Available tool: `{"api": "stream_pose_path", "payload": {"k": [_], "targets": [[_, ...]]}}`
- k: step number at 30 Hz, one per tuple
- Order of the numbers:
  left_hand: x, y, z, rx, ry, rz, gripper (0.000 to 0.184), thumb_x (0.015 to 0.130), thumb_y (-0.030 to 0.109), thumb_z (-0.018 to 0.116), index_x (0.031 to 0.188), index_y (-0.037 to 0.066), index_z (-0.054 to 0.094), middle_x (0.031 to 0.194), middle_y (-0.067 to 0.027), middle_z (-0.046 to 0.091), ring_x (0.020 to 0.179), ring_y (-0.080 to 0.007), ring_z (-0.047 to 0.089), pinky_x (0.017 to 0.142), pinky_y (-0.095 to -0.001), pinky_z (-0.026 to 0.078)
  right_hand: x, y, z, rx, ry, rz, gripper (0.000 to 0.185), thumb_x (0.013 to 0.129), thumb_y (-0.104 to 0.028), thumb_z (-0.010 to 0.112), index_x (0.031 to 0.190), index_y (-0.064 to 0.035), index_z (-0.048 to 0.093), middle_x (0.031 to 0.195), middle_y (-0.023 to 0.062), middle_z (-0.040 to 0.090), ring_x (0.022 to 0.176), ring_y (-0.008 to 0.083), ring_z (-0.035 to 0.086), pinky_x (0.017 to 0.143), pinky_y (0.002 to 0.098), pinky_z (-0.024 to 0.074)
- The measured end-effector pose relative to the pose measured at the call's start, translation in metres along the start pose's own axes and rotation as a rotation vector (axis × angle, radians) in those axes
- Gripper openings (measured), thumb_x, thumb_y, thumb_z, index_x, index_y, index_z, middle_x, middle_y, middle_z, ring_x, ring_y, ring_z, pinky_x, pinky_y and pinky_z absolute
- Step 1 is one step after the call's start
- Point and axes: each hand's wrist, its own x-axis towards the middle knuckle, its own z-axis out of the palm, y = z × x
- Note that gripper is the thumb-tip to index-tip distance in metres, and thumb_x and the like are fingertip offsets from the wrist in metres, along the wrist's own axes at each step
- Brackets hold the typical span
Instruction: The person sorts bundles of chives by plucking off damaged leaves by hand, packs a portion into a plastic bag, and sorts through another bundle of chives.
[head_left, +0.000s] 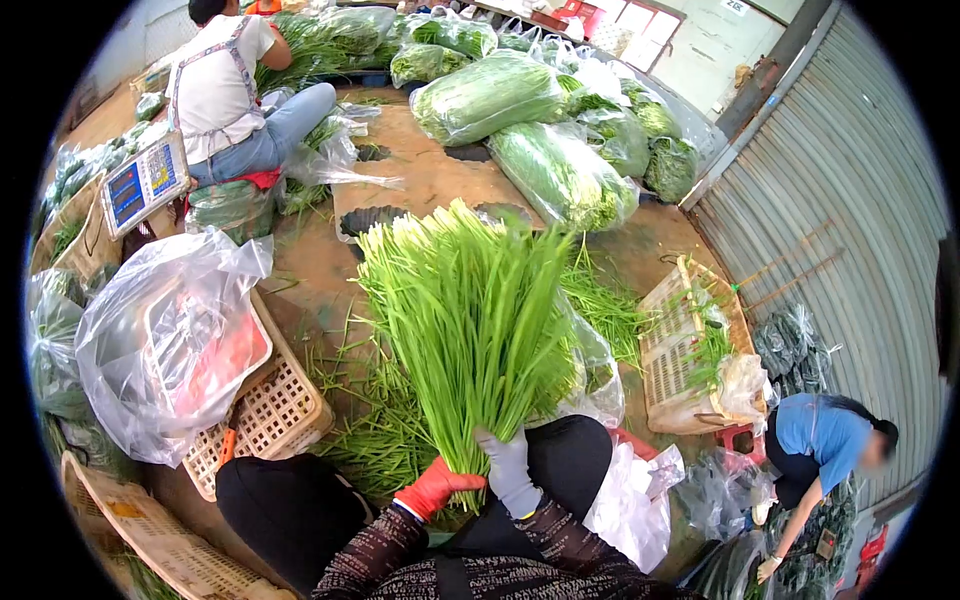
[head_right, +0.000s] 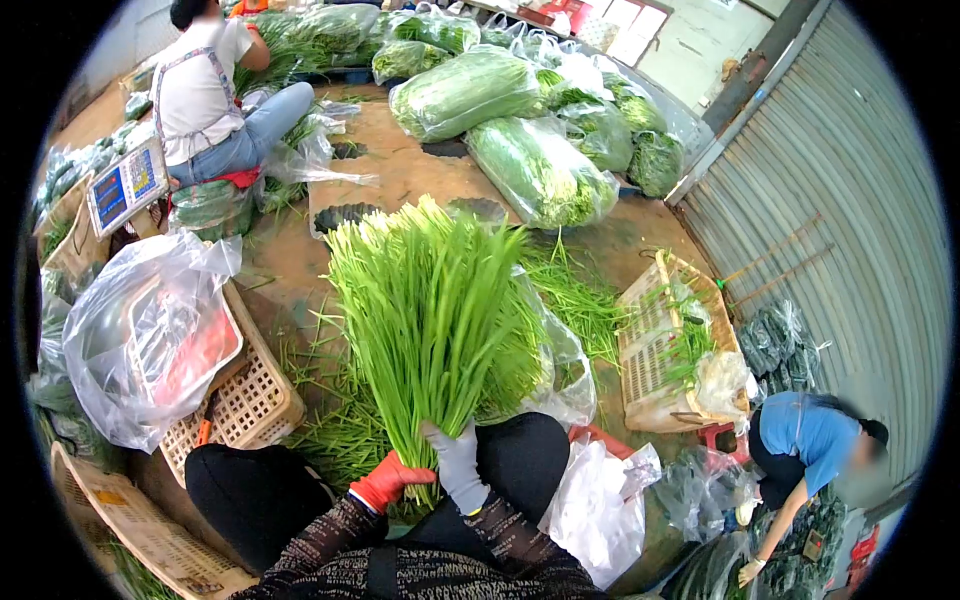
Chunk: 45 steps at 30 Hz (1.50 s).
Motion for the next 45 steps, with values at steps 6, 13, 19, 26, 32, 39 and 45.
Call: {"api": "stream_pose_path", "payload": {"k": [6, 13, 19, 26, 32, 39, 45], "targets": [[0.0, -0.002, 0.002, -0.145, 0.148, -0.057, 0.049, 0.072, 0.007, 0.069, 0.119, 0.004, 0.053, 0.105, -0.0041, 0.062, 0.092, -0.0173, 0.06, 0.082, -0.0315, 0.047, 0.017, 0.028, -0.012, 0.391, 0.12, 0.178, 0.029, 0.084, -0.005, 0.057, 0.113, -0.0013, 0.051, 0.098, 0.0086, 0.061, 0.081, 0.0219, 0.062, 0.073, 0.0351, 0.0524], [0.004, -0.029, -0.008, -0.433, 0.18, -0.227, 0.05, 0.081, 0.015, 0.064, 0.126, 0.006, 0.046, 0.113, -0.006, 0.059, 0.097, -0.0212, 0.059, 0.084, -0.0379, 0.049, 0.02, 0.052, -0.012, 0.278, 0.328, 0.195, 0.022, 0.085, -0.008, 0.058, 0.106, -0.0009, 0.055, 0.096, 0.0086, 0.063, 0.077, 0.0194, 0.062, 0.07, 0.0351, 0.0513], [0.007, -0.014, 0.01, -0.298, 0.146, -0.199, 0.06, 0.074, 0.004, 0.068, 0.128, 0.005, 0.043, 0.114, -0.005, 0.057, 0.101, -0.0209, 0.056, 0.086, -0.0367, 0.047, 0.013, 0.043, -0.013, 0.173, 0.327, 0.18, 0.034, 0.083, -0.013, 0.063, 0.112, 0.0003, 0.051, 0.101, 0.0086, 0.061, 0.084, 0.0192, 0.059, 0.076, 0.0321, 0.0478], [0.007, 0.012, 0.015, -0.057, 0.13, -0.314, 0.031, 0.071, 0.002, 0.062, 0.101, -0.002, 0.056, 0.079, -0.0118, 0.063, 0.062, -0.0228, 0.062, 0.06, -0.0326, 0.052, 0.005, 0.039, -0.014, 0.285, 0.357, 0.218, 0.044, 0.079, -0.013, 0.067, 0.115, 0.0022, 0.048, 0.105, 0.0121, 0.06, 0.088, 0.0222, 0.061, 0.079, 0.0332, 0.0497], [0.011, 0.022, 0.023, 0.063, 0.073, -0.257, 0.032, 0.069, 0.003, 0.061, 0.098, -0.006, 0.055, 0.074, -0.0129, 0.062, 0.062, -0.0238, 0.062, 0.06, -0.0336, 0.052, 0.0, 0.005, -0.012, 0.21, 0.21, 0.135, 0.038, 0.085, -0.016, 0.061, 0.117, -0.0002, 0.048, 0.108, 0.0079, 0.059, 0.092, 0.0184, 0.058, 0.082, 0.0314, 0.0467], [-0.007, -0.008, 0.0, -0.048, 0.137, -0.245, 0.038, 0.074, 0.024, 0.059, 0.104, 0.0, 0.055, 0.088, -0.0117, 0.062, 0.077, -0.0266, 0.062, 0.073, -0.0385, 0.052, -0.013, -0.024, -0.004, -0.312, 0.056, 0.088, 0.06, 0.085, -0.033, 0.059, 0.128, 0.0013, 0.035, 0.126, 0.0222, 0.046, 0.116, 0.0319, 0.045, 0.101, 0.0389, 0.0353], [0.005, -0.007, 0.005, -0.152, 0.068, -0.263, 0.055, 0.075, 0.026, 0.063, 0.121, 0.0, 0.048, 0.107, -0.0122, 0.06, 0.093, -0.026, 0.059, 0.085, -0.0381, 0.048, -0.003, 0.019, 0.004, -0.654, 0.32, -0.165, 0.084, 0.081, -0.04, 0.061, 0.134, 0.0102, 0.021, 0.134, 0.0321, 0.031, 0.125, 0.0414, 0.034, 0.104, 0.0398, 0.0291]]}}
